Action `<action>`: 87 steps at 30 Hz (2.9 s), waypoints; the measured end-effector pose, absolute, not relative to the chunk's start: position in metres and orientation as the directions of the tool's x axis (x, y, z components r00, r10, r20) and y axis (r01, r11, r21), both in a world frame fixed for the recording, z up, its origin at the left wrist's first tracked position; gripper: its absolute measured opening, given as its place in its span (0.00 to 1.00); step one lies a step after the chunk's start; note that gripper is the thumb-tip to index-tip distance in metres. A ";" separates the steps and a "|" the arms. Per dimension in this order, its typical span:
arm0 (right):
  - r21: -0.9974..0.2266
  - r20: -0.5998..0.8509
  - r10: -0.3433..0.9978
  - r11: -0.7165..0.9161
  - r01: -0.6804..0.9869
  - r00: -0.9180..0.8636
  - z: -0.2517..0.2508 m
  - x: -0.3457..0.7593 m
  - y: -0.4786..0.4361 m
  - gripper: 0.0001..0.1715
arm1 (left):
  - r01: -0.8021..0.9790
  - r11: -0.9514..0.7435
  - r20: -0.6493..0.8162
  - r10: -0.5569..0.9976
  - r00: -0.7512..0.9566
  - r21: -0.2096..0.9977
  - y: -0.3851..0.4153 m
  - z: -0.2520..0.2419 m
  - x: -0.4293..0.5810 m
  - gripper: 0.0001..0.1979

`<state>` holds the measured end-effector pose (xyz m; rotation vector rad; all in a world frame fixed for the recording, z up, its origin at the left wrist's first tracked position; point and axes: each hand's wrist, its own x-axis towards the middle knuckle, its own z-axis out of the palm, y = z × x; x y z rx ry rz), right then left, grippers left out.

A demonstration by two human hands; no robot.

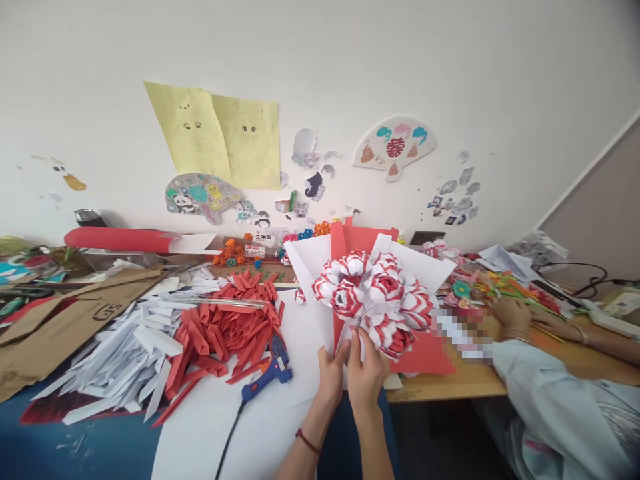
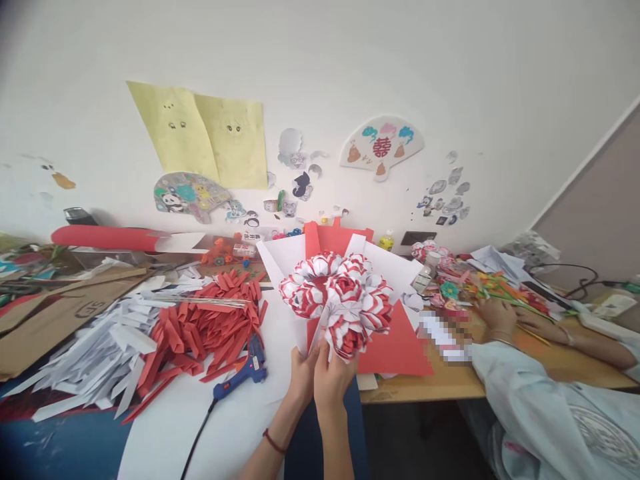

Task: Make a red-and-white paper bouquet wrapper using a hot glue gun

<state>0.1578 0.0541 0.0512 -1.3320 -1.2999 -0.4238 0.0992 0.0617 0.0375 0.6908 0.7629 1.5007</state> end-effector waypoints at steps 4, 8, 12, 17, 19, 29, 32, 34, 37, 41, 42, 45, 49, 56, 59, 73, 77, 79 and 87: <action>-0.408 0.898 0.280 0.237 0.881 0.340 0.061 0.173 0.043 0.12 | -0.605 -0.001 0.020 0.999 0.025 0.796 0.057 0.040 0.115 0.19; -0.412 0.892 0.273 0.160 0.897 0.361 0.069 0.182 0.039 0.14 | -0.597 0.019 0.029 0.997 0.070 0.802 0.059 0.040 0.126 0.20; -0.408 0.896 0.255 0.145 0.901 0.364 0.071 0.182 0.042 0.15 | -0.581 0.010 0.035 0.997 0.065 0.814 0.065 0.042 0.125 0.19; -0.421 0.884 0.303 0.183 0.888 0.356 0.072 0.173 0.053 0.14 | -0.548 -0.026 0.048 0.998 0.027 0.836 0.075 0.044 0.110 0.20; -0.423 0.883 0.313 0.211 0.881 0.349 0.073 0.167 0.059 0.13 | -0.533 -0.046 0.063 0.998 0.015 0.845 0.079 0.045 0.102 0.19; -0.469 0.861 0.386 0.344 0.814 0.333 0.083 0.149 0.080 0.11 | -0.470 -0.111 0.133 0.991 0.014 0.875 0.092 0.058 0.067 0.19; -0.486 0.847 0.420 0.367 0.793 0.325 0.084 0.152 0.081 0.11 | -0.501 -0.071 0.097 0.995 0.026 0.863 0.094 0.057 0.064 0.20; -0.492 0.839 0.439 0.358 0.793 0.322 0.084 0.156 0.079 0.12 | -0.520 -0.040 0.081 0.995 0.057 0.853 0.094 0.056 0.064 0.21; -0.483 0.837 0.452 0.347 0.804 0.307 0.082 0.162 0.073 0.12 | -0.531 0.009 0.062 0.991 0.115 0.847 0.093 0.053 0.063 0.23; -0.460 0.846 0.457 0.364 0.810 0.275 0.082 0.169 0.060 0.10 | -0.569 0.060 0.048 0.984 0.173 0.820 0.083 0.049 0.060 0.24; -0.455 0.848 0.456 0.368 0.811 0.269 0.083 0.171 0.058 0.10 | -0.582 0.071 0.042 0.983 0.178 0.810 0.080 0.047 0.061 0.24; -0.459 0.840 0.481 0.381 0.803 0.252 0.084 0.175 0.051 0.12 | -0.604 0.073 0.032 0.986 0.162 0.794 0.069 0.043 0.063 0.25; -0.494 0.818 0.527 0.437 0.752 0.232 0.085 0.180 0.049 0.13 | -0.562 -0.003 0.070 0.993 0.097 0.827 0.059 0.037 0.068 0.26; -0.595 0.758 0.602 0.483 0.642 0.250 0.075 0.184 0.050 0.14 | -0.348 -0.217 0.200 0.976 -0.084 0.912 0.057 0.027 0.065 0.24; -0.639 0.725 0.629 0.464 0.613 0.281 0.066 0.185 0.053 0.13 | -0.288 -0.254 0.224 0.965 -0.133 0.923 0.053 0.029 0.062 0.22; -0.868 0.487 0.738 0.353 0.349 0.466 0.006 0.237 0.097 0.18 | 0.298 -0.323 0.433 0.763 -0.480 0.898 0.032 0.019 0.025 0.19; -0.864 0.484 0.740 0.319 0.390 0.467 -0.001 0.246 0.103 0.18 | 0.385 -0.235 0.439 0.645 -0.626 0.893 0.024 0.020 0.018 0.20; -0.865 0.475 0.748 0.299 0.403 0.464 -0.001 0.249 0.103 0.17 | 0.396 -0.146 0.406 0.554 -0.727 0.907 0.018 0.023 0.012 0.21; -0.842 0.448 0.759 0.182 0.507 0.473 0.002 0.273 0.110 0.17 | 0.258 -0.047 0.257 0.379 -0.889 0.965 0.010 0.035 -0.014 0.25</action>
